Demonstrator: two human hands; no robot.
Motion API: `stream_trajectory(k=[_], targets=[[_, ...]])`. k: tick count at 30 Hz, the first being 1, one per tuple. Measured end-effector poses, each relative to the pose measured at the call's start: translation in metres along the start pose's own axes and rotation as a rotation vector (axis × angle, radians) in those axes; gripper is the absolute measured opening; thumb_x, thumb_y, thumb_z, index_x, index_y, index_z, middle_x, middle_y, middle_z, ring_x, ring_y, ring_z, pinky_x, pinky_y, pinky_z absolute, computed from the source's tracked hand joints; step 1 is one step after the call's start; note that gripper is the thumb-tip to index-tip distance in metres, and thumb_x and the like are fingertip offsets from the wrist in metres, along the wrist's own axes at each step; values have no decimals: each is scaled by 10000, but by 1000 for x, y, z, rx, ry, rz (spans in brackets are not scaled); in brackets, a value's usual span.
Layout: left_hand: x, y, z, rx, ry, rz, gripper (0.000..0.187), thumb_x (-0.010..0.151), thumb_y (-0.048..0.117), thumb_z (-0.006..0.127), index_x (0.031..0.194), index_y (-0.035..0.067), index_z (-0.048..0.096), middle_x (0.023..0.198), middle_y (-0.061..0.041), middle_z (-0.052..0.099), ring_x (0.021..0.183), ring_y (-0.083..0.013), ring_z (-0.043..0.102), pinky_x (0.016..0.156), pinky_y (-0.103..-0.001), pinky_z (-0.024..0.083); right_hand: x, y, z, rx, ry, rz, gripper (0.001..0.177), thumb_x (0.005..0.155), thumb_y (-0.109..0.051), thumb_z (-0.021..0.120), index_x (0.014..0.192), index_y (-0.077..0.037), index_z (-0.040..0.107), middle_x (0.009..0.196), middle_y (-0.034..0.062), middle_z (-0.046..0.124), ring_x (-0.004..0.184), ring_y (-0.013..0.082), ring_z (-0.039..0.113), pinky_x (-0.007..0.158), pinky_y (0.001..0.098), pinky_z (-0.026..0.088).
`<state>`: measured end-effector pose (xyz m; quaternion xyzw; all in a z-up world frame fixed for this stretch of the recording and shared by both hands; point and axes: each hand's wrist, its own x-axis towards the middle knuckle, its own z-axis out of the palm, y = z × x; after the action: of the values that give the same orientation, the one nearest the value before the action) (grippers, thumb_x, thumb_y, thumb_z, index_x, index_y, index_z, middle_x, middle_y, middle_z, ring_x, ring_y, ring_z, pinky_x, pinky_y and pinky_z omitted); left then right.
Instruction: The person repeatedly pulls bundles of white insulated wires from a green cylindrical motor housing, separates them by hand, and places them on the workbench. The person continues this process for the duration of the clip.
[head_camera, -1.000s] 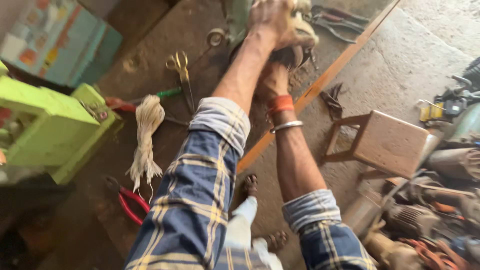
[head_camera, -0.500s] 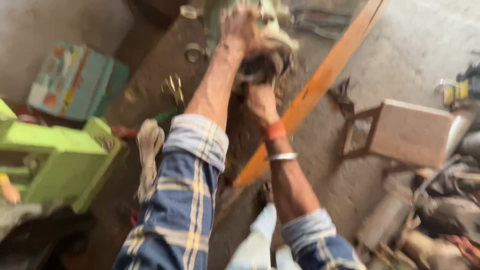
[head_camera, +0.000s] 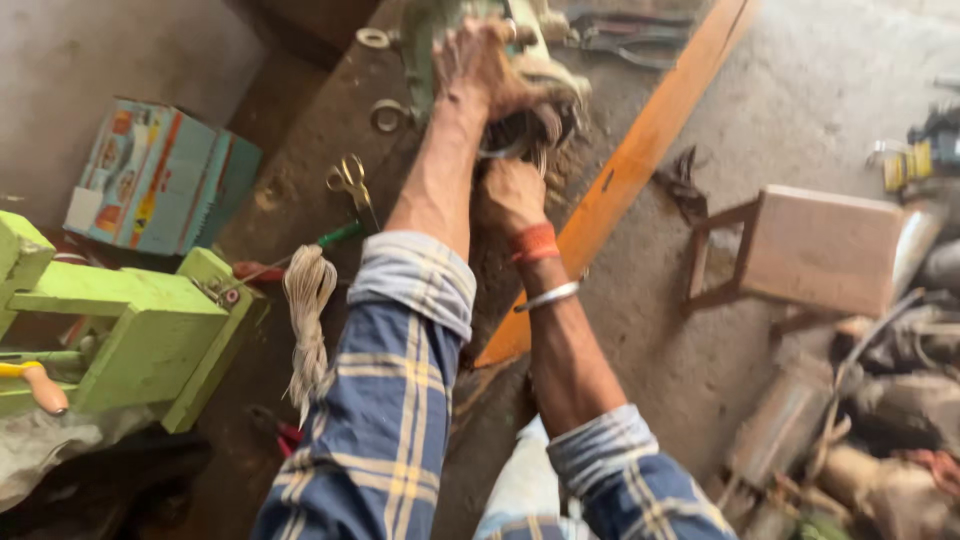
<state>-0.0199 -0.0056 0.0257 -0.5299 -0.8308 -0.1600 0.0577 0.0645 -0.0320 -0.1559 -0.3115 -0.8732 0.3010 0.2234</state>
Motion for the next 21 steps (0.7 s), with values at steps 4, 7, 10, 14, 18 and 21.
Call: stream_trajectory(k=[4,7,10,14,18,21], targets=[[-4,4,-4,-38,53,36,906,353,890,884,1020,281,820,1068,-116,757,1006,-327,719,913,-523,534,-12,-1,-9,-5,16,-31,194,789,-211,584,779,-71,717,732,249,677,690,461,667,639,575,526],[-14,9,0,-28,25,20,917,354,882,890,1017,253,812,1061,-117,750,994,-319,716,898,-543,526,-32,7,-14,16,7,-82,212,812,-244,601,743,-58,674,698,243,653,676,456,647,620,573,489],[0,-3,-11,-23,108,95,896,354,870,902,1037,295,831,1061,-120,759,988,-347,712,875,-601,511,-19,-2,-16,51,85,-218,238,826,-273,626,805,-37,651,665,233,628,632,443,621,582,558,451],[-15,2,14,-156,-62,-1,940,444,878,869,1091,209,739,1048,-65,773,968,-260,745,881,-482,579,-60,13,-27,50,124,-270,263,913,-296,643,877,-36,627,689,222,621,672,441,619,608,540,447],[6,3,1,-43,163,95,869,366,860,935,948,227,811,940,-83,787,874,-297,753,816,-513,568,-31,3,-47,100,130,-323,265,891,-274,633,952,-19,673,672,223,627,630,446,616,577,558,446],[-19,5,8,-60,202,118,831,352,834,939,969,287,833,940,-83,791,843,-324,749,753,-535,569,-50,2,-39,11,37,-204,231,865,-275,633,845,-48,674,687,219,634,646,445,625,588,565,465]])
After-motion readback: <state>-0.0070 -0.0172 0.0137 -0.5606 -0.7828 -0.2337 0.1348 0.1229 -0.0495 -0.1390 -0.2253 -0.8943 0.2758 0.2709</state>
